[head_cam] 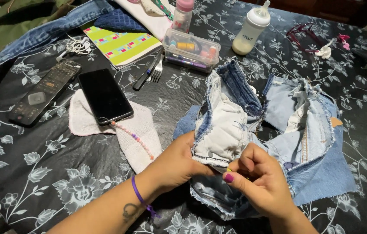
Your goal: Using a small tool to remove stitching from the pocket area of denim shorts.
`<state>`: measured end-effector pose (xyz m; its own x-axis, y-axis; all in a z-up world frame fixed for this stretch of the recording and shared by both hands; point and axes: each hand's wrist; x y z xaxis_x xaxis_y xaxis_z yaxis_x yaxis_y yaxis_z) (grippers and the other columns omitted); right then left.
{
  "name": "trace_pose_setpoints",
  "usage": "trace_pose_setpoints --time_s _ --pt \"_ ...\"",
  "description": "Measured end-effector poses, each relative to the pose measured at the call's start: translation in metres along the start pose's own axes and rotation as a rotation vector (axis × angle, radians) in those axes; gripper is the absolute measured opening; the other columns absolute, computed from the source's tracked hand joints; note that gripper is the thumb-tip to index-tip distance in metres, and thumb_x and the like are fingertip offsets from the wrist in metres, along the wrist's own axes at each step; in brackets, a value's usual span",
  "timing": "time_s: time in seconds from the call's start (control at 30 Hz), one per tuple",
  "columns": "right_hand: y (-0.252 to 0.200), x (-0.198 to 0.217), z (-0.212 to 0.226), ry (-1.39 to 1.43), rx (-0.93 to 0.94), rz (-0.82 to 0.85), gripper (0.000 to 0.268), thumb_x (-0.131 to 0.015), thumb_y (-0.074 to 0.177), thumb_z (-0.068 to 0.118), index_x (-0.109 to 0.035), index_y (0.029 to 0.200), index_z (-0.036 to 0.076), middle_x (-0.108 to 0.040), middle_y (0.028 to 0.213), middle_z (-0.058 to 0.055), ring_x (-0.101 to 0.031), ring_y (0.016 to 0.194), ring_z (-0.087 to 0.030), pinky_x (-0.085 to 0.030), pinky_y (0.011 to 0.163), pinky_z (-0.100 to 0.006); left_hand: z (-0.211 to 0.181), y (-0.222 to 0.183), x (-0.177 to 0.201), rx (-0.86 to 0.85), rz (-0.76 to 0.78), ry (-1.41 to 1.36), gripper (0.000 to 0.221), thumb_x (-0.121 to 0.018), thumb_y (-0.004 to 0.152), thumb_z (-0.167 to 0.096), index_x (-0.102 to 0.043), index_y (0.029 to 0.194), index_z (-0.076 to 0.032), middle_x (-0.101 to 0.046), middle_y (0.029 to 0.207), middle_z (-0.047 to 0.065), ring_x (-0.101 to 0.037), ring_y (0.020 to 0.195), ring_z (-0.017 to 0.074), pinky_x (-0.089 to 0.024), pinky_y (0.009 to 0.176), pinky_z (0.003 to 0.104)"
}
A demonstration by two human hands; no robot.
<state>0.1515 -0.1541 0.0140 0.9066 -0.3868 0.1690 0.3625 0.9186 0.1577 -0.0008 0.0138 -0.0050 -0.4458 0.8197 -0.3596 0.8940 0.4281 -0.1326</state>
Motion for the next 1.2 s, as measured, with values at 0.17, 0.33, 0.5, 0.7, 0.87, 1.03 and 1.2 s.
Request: trace_pose_setpoints --time_s 0.17,0.33,0.5,0.7,0.87,1.03,1.2 --pt "-0.001 -0.001 0.004 -0.091 0.032 -0.003 0.045 -0.081 0.088 0.005 -0.037 0.081 0.016 -0.073 0.075 -0.004 -0.052 0.061 -0.009 -0.047 0.056 -0.025 0.007 0.003 0.001 0.008 0.029 -0.087 0.058 -0.082 0.062 0.013 -0.065 0.115 0.000 -0.077 0.101 0.008 -0.072 0.089 0.0190 -0.060 0.077 0.033" --pt "0.003 0.000 -0.001 0.118 -0.002 0.029 0.046 -0.078 0.090 0.000 -0.035 0.083 0.016 -0.070 0.072 -0.008 -0.052 0.060 -0.012 -0.045 0.055 -0.026 0.004 0.003 0.003 -0.020 0.031 -0.022 0.057 -0.087 0.061 0.007 -0.067 0.114 -0.001 -0.076 0.102 0.005 -0.070 0.092 0.0169 -0.060 0.081 0.032" --pt "0.014 0.012 -0.006 0.487 -0.143 0.081 0.042 -0.075 0.095 0.004 -0.034 0.087 0.015 -0.045 0.069 -0.002 -0.032 0.052 -0.009 -0.020 0.041 -0.023 -0.013 -0.003 0.002 -0.256 -0.078 0.123 0.045 -0.093 0.072 -0.013 -0.078 0.113 -0.004 -0.083 0.106 0.002 -0.073 0.094 0.0106 -0.061 0.089 0.028" --pt "0.011 0.020 -0.007 0.576 -0.179 0.164 0.041 -0.076 0.095 0.008 -0.036 0.089 0.013 -0.060 0.078 -0.011 -0.035 0.053 -0.011 -0.022 0.042 -0.023 -0.006 -0.002 0.004 -0.226 -0.147 0.073 0.030 -0.092 0.075 -0.005 -0.079 0.102 -0.003 -0.082 0.094 0.002 -0.073 0.082 0.0120 -0.063 0.075 0.029" --pt "0.006 0.018 -0.008 0.587 -0.274 0.116 0.039 -0.077 0.095 0.004 -0.038 0.090 0.011 -0.066 0.086 -0.013 -0.037 0.053 -0.011 -0.023 0.041 -0.023 -0.004 -0.003 0.003 -0.251 -0.180 0.177 0.021 -0.091 0.076 -0.004 -0.078 0.092 -0.007 -0.073 0.080 -0.006 -0.063 0.074 0.0066 -0.055 0.068 0.026" --pt "0.005 0.017 -0.006 0.584 -0.324 0.112 0.038 -0.074 0.098 0.005 -0.038 0.091 0.012 -0.052 0.074 -0.007 -0.034 0.048 -0.011 -0.022 0.036 -0.024 -0.001 -0.004 0.001 -0.251 -0.208 0.199 0.019 -0.087 0.074 0.000 -0.076 0.086 -0.008 -0.063 0.071 -0.009 -0.053 0.064 0.0041 -0.045 0.059 0.024" --pt "0.005 0.016 -0.006 0.568 -0.381 0.084 0.038 -0.075 0.097 0.006 -0.038 0.092 0.012 -0.054 0.075 -0.008 -0.032 0.048 -0.010 -0.020 0.037 -0.024 0.003 -0.003 0.001 -0.268 -0.223 0.202 0.021 -0.088 0.072 0.000 -0.078 0.089 -0.007 -0.067 0.078 -0.007 -0.056 0.071 0.0057 -0.048 0.063 0.025"
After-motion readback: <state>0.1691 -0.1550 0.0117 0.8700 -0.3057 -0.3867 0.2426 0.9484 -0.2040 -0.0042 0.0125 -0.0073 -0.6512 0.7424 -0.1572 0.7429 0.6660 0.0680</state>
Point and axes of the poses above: each hand's wrist, its own y-axis towards the middle knuckle, its own x-axis out of the back of the hand, z = x × y
